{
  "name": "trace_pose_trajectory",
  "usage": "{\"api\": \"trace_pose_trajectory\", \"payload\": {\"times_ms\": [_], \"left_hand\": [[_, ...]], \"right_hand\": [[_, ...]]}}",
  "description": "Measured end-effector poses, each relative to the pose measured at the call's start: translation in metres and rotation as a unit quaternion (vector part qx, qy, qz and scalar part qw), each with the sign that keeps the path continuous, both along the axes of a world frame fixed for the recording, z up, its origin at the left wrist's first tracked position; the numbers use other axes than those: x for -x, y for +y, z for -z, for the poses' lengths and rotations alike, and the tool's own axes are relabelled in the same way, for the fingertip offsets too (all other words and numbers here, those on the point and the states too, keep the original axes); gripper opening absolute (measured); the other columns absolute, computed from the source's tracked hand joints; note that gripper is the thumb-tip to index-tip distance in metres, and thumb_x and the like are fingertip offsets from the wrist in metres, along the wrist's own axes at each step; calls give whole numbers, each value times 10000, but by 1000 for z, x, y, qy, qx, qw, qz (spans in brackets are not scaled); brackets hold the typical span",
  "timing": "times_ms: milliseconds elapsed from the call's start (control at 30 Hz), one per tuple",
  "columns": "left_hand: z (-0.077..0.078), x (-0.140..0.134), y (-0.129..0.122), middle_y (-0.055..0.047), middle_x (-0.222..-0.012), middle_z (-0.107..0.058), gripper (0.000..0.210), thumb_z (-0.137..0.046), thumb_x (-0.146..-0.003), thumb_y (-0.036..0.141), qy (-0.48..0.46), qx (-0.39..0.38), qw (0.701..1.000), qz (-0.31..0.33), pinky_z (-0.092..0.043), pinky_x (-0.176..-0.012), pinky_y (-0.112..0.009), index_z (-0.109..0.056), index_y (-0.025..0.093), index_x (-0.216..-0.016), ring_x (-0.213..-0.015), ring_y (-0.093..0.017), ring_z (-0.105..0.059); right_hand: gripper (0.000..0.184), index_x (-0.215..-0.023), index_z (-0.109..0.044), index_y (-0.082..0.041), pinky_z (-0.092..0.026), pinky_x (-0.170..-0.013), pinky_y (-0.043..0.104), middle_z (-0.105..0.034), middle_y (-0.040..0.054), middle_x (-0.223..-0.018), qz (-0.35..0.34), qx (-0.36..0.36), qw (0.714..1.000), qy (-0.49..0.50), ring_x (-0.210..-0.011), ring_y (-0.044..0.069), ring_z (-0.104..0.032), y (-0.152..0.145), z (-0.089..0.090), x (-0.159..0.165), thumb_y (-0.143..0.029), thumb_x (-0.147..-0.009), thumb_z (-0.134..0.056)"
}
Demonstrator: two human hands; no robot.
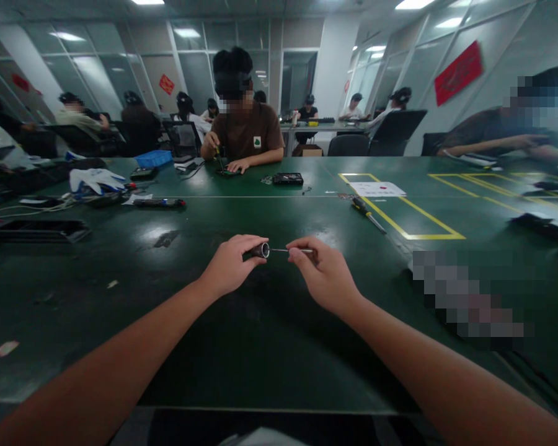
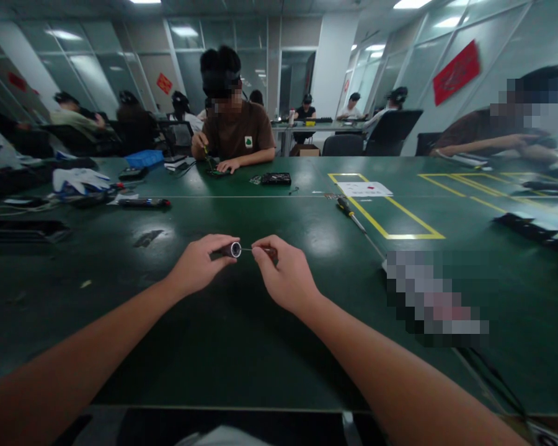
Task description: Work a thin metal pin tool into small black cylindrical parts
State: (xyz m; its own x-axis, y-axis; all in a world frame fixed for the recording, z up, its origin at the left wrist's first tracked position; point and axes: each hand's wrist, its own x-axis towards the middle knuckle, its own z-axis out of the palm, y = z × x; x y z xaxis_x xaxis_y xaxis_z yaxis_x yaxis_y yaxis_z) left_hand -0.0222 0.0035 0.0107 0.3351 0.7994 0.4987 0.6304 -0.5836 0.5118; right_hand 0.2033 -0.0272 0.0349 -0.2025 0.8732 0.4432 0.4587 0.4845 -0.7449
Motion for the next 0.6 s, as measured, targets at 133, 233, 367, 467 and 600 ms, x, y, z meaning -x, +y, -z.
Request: {"api": "trace_pose_trajectory", "payload": {"times_ms": [133,233,367,467,600], "left_hand": [[0,0,0,-66,-1242,-734,405,-748,-853,167,19,2,1000,6,-508,-1057,-436,-706,210,-1254,-1163,-234,-657],[0,0,1,-69,-1239,-736,393,-731,-862,170,19,3,1000,-5,-512,-1051,-442,-707,214,-1252,-1155,-236,-662],[-2,1,1,-74,-1235,-736,376,-711,-873,180,8,0,1000,-15,-511,-1051,-450,-706,210,-1247,-1155,-244,-665],[-3,1,0,-70,-1248,-731,378,-702,-880,186,10,2,1000,-9,-503,-1064,-454,-700,216,-1257,-1170,-244,-658],[-2,1,0,-66,-1267,-723,390,-696,-884,184,30,9,999,4,-495,-1077,-451,-692,223,-1272,-1188,-243,-645]], "right_hand": [[242,-938,-672,-174,-558,-718,358,-715,52,-771,-9,122,978,169,-716,200,-687,13,6,-4,-400,-938,-587],[222,-975,-686,-175,-546,-757,363,-732,59,-809,-8,79,992,97,-772,205,-701,9,6,-3,-369,-956,-578],[164,-1017,-717,-204,-512,-815,372,-746,64,-937,-46,-54,996,-54,-862,209,-691,-4,-2,-1,-270,-953,-582],[175,-1009,-705,-194,-530,-784,362,-744,58,-878,-28,14,999,26,-820,202,-699,2,-1,-2,-309,-957,-584],[245,-950,-670,-167,-564,-729,355,-708,43,-773,-30,153,968,199,-708,182,-680,18,8,-7,-405,-921,-620]]}}
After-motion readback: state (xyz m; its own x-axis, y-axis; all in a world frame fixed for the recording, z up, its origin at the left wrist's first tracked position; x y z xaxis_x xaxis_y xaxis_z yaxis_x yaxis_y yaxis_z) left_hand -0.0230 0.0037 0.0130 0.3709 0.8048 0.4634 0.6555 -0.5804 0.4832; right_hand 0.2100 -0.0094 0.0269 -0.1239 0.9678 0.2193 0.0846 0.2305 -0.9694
